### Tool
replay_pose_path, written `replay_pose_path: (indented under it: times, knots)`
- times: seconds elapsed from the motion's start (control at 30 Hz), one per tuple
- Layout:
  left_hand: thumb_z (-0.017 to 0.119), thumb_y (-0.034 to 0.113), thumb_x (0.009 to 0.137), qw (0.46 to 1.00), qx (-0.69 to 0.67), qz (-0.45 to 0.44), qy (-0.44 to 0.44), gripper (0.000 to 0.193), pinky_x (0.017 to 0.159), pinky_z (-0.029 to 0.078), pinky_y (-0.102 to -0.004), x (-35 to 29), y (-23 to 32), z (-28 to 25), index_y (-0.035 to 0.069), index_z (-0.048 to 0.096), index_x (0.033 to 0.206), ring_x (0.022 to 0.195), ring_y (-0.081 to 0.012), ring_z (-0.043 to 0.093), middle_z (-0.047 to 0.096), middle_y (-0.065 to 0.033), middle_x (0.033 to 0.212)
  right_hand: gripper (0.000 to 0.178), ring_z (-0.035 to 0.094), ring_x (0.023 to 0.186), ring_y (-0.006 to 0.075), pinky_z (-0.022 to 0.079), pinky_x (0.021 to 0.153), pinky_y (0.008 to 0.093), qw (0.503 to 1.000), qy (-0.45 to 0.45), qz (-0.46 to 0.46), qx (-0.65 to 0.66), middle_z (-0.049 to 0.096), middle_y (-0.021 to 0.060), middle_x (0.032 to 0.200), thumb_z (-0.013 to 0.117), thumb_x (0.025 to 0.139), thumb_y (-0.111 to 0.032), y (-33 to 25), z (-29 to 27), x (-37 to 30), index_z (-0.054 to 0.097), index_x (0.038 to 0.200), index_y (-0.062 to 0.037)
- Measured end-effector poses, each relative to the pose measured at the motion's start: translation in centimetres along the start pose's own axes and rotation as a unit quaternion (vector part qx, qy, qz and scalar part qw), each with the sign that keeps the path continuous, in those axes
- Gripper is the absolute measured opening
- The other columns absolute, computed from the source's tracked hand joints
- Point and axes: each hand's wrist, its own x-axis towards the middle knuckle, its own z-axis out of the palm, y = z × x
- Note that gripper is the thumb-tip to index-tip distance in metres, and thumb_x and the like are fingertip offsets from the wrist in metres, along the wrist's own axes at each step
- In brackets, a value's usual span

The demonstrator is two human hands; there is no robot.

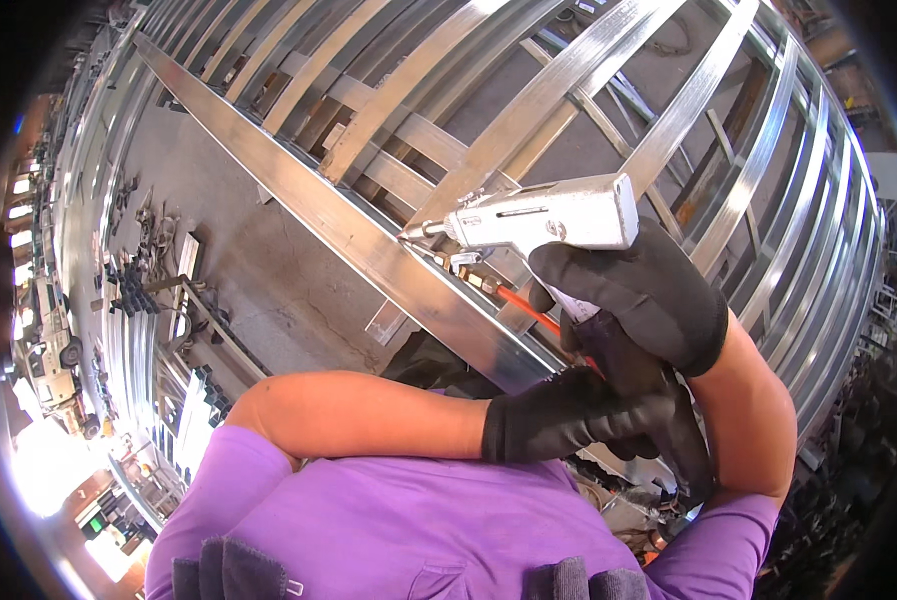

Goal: The person positions a metal frame on a support stand and then uses a handheld welding torch to weld along the joints of the frame. The person moves along the frame, applying welds at multiple intersections while another worker welds nearby.

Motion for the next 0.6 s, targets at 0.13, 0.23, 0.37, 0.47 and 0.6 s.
replay_pose_path:
  times: [0.13,0.23,0.37,0.47,0.6]
  knots:
    - [0.064,0.055,0.104,0.999,-0.003,-0.046,-0.004,0.052,0.083,0.055,-0.0296,-0.3,0.7,-0.1,0.006,0.068,0.121,0.095,-0.0124,0.070,0.073,-0.0034,0.103,0.031,0.067,0.075,0.0136,0.054,0.068,0.0312,0.996,-0.019,0.077,0.042,0.071,0.0077,0.094,0.067,0.104,-0.021,-1.2,-0.1,-0.3,0.065,0.125,0.0019]
    - [0.063,0.056,0.104,1.000,-0.008,-0.027,-0.010,0.053,0.084,0.056,-0.0303,-0.4,0.8,-0.1,0.005,0.068,0.122,0.096,-0.0120,0.070,0.073,-0.0031,0.105,0.028,0.066,0.081,0.0144,0.055,0.074,0.0327,0.999,-0.015,0.033,0.022,0.072,0.0070,0.093,0.068,0.104,-0.020,-0.4,-0.1,-0.1,0.067,0.121,0.0017]
    - [0.063,0.055,0.104,1.000,-0.019,-0.019,-0.011,0.053,0.086,0.056,-0.0307,-0.5,0.7,0.0,0.005,0.067,0.124,0.098,-0.0126,0.070,0.073,-0.0033,0.108,0.025,0.066,0.085,0.0147,0.055,0.078,0.0336,0.998,-0.012,-0.050,-0.037,0.072,0.0068,0.095,0.068,0.101,-0.016,0.4,-0.2,0.2,0.068,0.120,0.0017]
    - [0.063,0.053,0.105,1.000,-0.012,-0.008,-0.010,0.053,0.087,0.056,-0.0308,-0.4,0.3,-0.1,0.005,0.066,0.126,0.099,-0.0131,0.070,0.072,-0.0037,0.109,0.025,0.066,0.088,0.0146,0.055,0.080,0.0335,0.995,-0.019,-0.081,-0.054,0.072,0.0070,0.099,0.068,0.100,-0.013,0.7,-0.2,0.4,0.067,0.121,0.0017]
    - [0.065,0.050,0.105,1.000,-0.021,0.002,-0.008,0.050,0.087,0.056,-0.0308,-0.4,0.4,-0.1,0.005,0.066,0.126,0.099,-0.0136,0.070,0.072,-0.0040,0.109,0.027,0.066,0.091,0.0145,0.055,0.083,0.0333,0.999,-0.025,-0.035,-0.023,0.072,0.0068,0.102,0.069,0.100,-0.012,0.0,-0.1,0.2,0.067,0.123,0.0014]
